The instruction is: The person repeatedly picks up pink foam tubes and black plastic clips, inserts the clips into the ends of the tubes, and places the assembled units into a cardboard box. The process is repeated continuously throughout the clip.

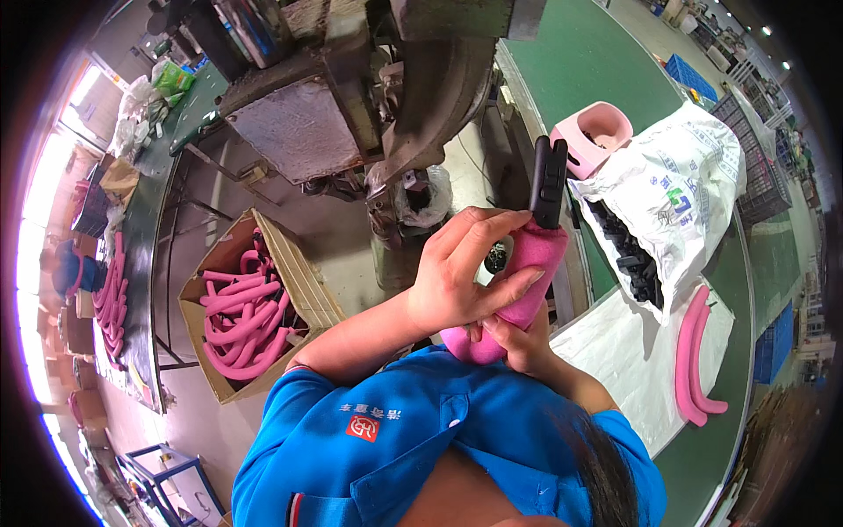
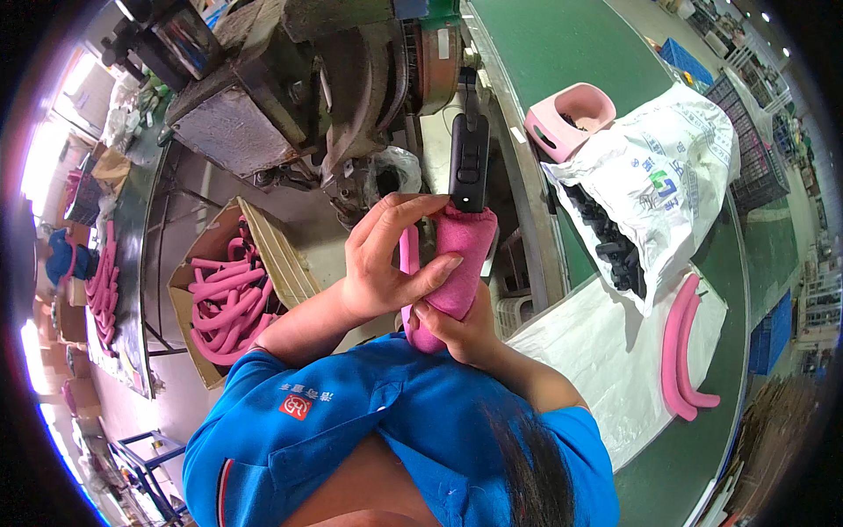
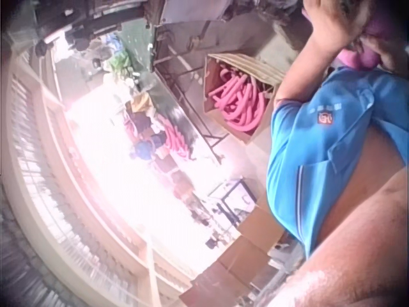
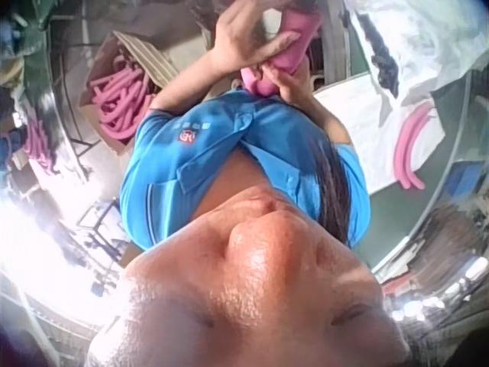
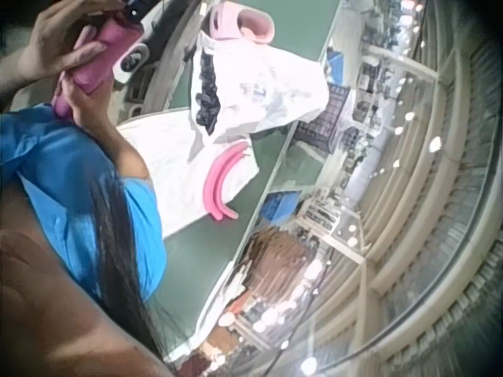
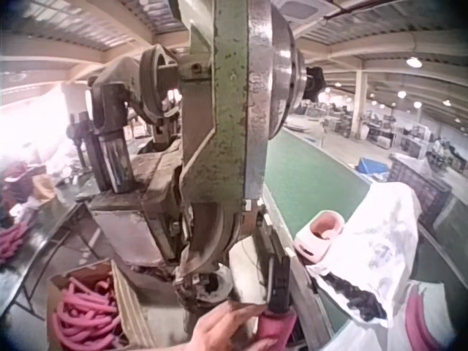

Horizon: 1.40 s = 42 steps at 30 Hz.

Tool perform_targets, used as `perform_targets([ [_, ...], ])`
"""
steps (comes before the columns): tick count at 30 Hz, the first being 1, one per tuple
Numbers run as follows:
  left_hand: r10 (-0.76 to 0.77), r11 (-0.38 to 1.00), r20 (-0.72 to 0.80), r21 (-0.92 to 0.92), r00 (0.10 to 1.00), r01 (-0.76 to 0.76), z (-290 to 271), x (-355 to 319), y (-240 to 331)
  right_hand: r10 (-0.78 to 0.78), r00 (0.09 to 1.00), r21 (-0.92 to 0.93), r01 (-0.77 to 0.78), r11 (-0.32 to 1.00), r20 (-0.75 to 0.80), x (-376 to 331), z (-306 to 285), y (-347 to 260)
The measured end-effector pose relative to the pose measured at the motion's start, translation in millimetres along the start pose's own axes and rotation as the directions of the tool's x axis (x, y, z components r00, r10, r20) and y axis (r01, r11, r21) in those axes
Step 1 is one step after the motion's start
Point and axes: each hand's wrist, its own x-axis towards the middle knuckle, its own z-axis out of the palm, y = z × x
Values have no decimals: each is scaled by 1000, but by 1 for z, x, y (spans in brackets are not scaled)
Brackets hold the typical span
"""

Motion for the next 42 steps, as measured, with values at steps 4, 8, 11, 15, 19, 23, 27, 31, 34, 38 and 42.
perform_targets([
  [4, 84, 996, 26, 30, 996, -85, -2, 1, -5, 22, 999, 16, -21, 1000, -29, -3, 3, 2],
  [8, 19, 1000, 101, -2, 995, -19, -9, 2, -4, 57, 998, 5, -57, 998, 29, -3, 0, 8],
  [11, -99, 991, 131, -82, 987, 110, -6, -6, -2, -5, 1000, -36, 5, 999, -22, -11, 2, 21],
  [15, -387, 865, 205, -258, 899, 431, 3, -33, 4, -158, 979, -221, 127, 967, -128, -4, 17, 16],
  [19, -525, 690, 296, -401, 798, 603, 1, -39, 1, -104, 982, -202, 71, 977, -158, 3, 22, 13],
  [23, -473, 747, 278, -377, 836, 547, 2, -50, -7, -12, 994, -317, -22, 948, -106, 4, 4, 20],
  [27, -597, 601, 292, -454, 747, 658, 1, -56, -4, -2, 991, -251, -32, 967, -134, 12, 9, 24],
  [31, -661, 326, 456, -540, 596, 776, -10, -67, -13, 239, 969, -416, -192, 889, 62, 14, -1, 37],
  [34, -699, 350, 479, -418, 531, 838, -32, -81, -24, 248, 908, -586, -4, 810, 338, 16, -10, 49],
  [38, -741, 446, 454, -217, 494, 868, -60, -96, -20, 294, 872, -764, 130, 632, 392, 46, -46, 45],
  [42, -728, 597, 459, 60, 509, 800, -79, -106, -26, 142, 989, -486, -104, 868, 42, 84, -33, 15],
])
